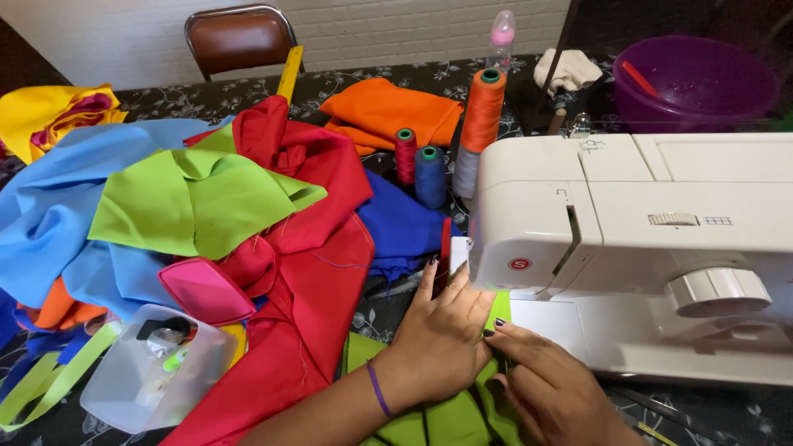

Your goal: Preparing a sewing machine by threading it and trimming fabric pieces with snips.

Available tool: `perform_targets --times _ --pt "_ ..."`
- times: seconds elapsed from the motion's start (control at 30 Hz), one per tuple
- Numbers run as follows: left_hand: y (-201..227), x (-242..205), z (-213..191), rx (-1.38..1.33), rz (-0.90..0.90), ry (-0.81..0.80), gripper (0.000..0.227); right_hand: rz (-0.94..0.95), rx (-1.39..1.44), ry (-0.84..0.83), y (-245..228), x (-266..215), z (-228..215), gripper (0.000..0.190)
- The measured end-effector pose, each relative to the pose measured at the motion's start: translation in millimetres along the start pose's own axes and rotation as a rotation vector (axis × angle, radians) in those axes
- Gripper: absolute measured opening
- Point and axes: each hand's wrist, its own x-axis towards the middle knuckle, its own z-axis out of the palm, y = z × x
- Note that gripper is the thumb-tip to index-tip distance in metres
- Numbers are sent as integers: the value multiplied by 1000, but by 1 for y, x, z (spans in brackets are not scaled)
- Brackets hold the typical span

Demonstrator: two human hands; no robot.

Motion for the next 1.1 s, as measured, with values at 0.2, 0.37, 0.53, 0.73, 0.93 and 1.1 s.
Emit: perform_targets --times 0.2,0.37,0.53,0.73,0.93,1.1 --pt "-2 0 4 -20 -30 -46 54 -44 -17 -57 8 -1 4 21" --pt "-1 0 5 -4 -30 -23 56 -44 12 -53 5 5 3 22" --pt "-2 -1 10 -12 -58 -13 54 -36 21 -42 7 5 5 20" --pt "-3 2 1 -28 -39 17 49 14 1 -31 4 3 -5 23" --pt "-2 1 4 -17 -88 -67 53 630 -234 192 69 -40 -12 28" --pt "-3 0 8 -19 -100 -62 55 1046 -63 84 102 -4 -20 43"
